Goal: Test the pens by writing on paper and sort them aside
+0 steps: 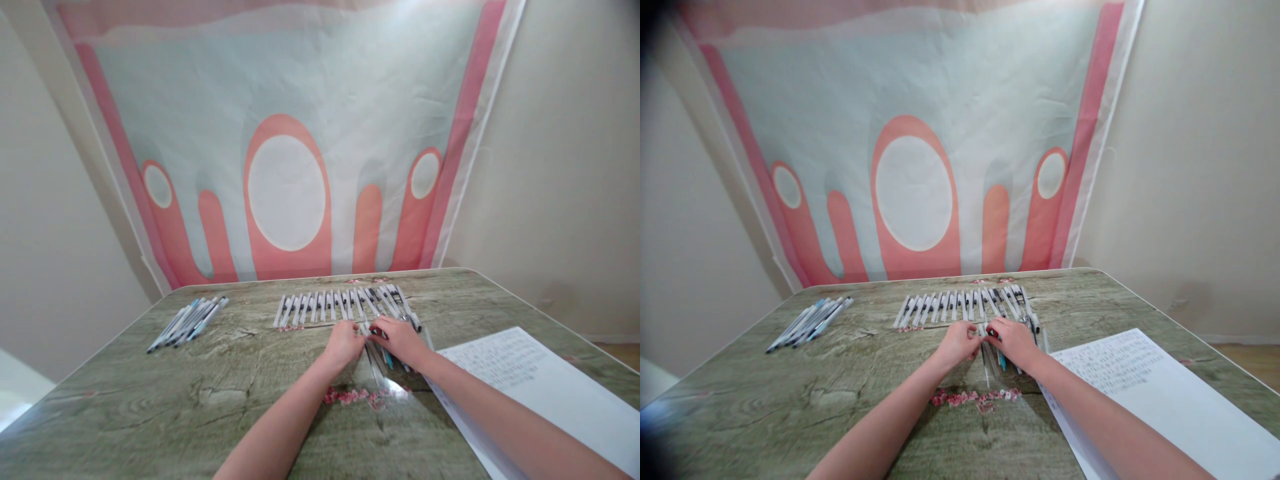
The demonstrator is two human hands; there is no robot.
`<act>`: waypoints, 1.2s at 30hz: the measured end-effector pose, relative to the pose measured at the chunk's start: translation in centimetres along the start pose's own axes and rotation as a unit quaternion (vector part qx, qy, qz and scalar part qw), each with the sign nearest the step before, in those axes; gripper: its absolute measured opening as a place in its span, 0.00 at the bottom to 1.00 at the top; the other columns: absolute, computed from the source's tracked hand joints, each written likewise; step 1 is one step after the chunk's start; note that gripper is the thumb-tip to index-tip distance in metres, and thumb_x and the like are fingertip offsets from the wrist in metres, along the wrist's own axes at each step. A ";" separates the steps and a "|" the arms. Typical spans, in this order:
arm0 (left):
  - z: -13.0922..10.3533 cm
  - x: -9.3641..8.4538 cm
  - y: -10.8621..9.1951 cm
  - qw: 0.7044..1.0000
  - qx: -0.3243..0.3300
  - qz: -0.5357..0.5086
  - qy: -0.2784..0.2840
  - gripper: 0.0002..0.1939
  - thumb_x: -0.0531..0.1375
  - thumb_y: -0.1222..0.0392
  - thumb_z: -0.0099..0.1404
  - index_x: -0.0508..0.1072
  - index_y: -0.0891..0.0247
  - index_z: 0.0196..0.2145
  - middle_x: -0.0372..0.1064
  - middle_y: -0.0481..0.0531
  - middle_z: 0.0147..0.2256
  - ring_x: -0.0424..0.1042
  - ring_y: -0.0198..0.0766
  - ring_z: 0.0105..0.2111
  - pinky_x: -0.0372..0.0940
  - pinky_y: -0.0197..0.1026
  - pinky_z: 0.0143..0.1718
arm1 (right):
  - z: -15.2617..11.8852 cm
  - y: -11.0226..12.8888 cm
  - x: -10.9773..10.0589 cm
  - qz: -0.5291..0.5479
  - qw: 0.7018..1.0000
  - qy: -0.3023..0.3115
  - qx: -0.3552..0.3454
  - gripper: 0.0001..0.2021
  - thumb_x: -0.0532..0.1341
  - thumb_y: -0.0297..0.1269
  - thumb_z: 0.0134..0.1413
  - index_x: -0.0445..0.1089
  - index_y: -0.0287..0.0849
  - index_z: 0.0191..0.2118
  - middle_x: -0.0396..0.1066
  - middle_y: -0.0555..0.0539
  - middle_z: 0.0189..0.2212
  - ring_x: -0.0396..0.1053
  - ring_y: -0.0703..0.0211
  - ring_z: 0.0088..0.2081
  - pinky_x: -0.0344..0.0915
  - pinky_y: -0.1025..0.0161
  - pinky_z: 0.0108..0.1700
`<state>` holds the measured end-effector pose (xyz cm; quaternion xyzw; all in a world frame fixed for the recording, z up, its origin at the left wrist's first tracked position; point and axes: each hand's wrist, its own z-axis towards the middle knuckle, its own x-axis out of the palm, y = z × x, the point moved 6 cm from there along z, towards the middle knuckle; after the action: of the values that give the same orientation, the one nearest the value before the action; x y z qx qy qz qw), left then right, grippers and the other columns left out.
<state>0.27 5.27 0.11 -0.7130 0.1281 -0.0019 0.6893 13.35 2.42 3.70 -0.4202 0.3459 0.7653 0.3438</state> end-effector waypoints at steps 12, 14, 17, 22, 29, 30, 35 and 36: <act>-0.6 0.5 -1.7 0.943 0.045 0.325 0.054 0.17 0.54 0.64 0.52 0.67 0.70 0.41 0.70 0.52 0.23 0.70 0.37 0.28 0.62 0.36 0.33 | 0.0 0.4 -0.2 -0.010 1.000 0.019 0.009 0.14 0.51 0.47 0.54 0.67 0.43 0.35 0.68 0.48 0.30 0.67 0.60 0.32 0.59 0.66 0.33; -0.6 0.5 -1.6 0.943 0.050 0.325 0.052 0.17 0.54 0.66 0.51 0.67 0.69 0.40 0.70 0.52 0.23 0.70 0.37 0.27 0.61 0.36 0.33 | 0.0 0.3 -0.2 -0.007 1.000 0.017 0.011 0.15 0.50 0.46 0.55 0.68 0.43 0.36 0.69 0.48 0.31 0.67 0.60 0.32 0.59 0.66 0.34; -0.5 0.5 -1.5 0.945 0.065 0.317 0.048 0.17 0.53 0.68 0.49 0.67 0.69 0.40 0.70 0.51 0.22 0.69 0.36 0.26 0.61 0.35 0.31 | 0.1 0.1 -0.3 -0.005 1.000 0.010 0.018 0.15 0.48 0.44 0.56 0.68 0.43 0.35 0.69 0.48 0.32 0.67 0.61 0.33 0.59 0.66 0.35; 0.1 0.5 -0.4 0.957 0.068 0.279 0.047 0.18 0.52 0.69 0.49 0.66 0.68 0.41 0.69 0.49 0.22 0.68 0.34 0.22 0.61 0.34 0.27 | 0.1 -0.1 -0.7 0.001 1.000 -0.005 0.026 0.14 0.48 0.41 0.57 0.68 0.44 0.34 0.69 0.49 0.32 0.67 0.62 0.32 0.58 0.67 0.33; 0.5 0.4 0.5 0.977 0.039 0.203 0.059 0.17 0.50 0.70 0.52 0.64 0.68 0.41 0.68 0.50 0.22 0.65 0.30 0.17 0.58 0.31 0.19 | 0.0 -0.6 -1.1 0.044 0.996 -0.056 0.047 0.12 0.48 0.39 0.56 0.67 0.43 0.33 0.69 0.48 0.30 0.66 0.61 0.32 0.58 0.66 0.35; 0.5 0.4 0.5 0.978 0.037 0.198 0.059 0.17 0.50 0.70 0.52 0.64 0.68 0.41 0.68 0.50 0.22 0.65 0.31 0.17 0.59 0.31 0.19 | -0.1 -0.8 -1.2 0.048 0.995 -0.063 0.055 0.12 0.48 0.39 0.56 0.67 0.43 0.33 0.69 0.49 0.29 0.66 0.61 0.31 0.58 0.66 0.35; 0.4 0.2 0.3 0.979 0.015 0.193 0.061 0.17 0.51 0.69 0.54 0.64 0.69 0.43 0.68 0.51 0.23 0.66 0.31 0.17 0.59 0.32 0.19 | -0.1 -1.4 -1.3 0.057 0.991 -0.083 0.086 0.13 0.47 0.39 0.55 0.66 0.43 0.30 0.68 0.50 0.25 0.64 0.62 0.27 0.57 0.67 0.31; 0.5 0.0 0.1 0.978 0.014 0.200 0.060 0.17 0.51 0.68 0.54 0.64 0.69 0.43 0.68 0.51 0.23 0.66 0.31 0.17 0.59 0.32 0.20 | -0.1 -1.4 -1.4 0.061 0.991 -0.084 0.087 0.13 0.47 0.40 0.55 0.66 0.43 0.30 0.68 0.50 0.25 0.64 0.62 0.27 0.57 0.67 0.31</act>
<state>0.35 5.71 -0.04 -0.6614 0.3099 0.0914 0.6769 15.08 2.71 4.55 -0.3011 0.4056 0.7844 0.3598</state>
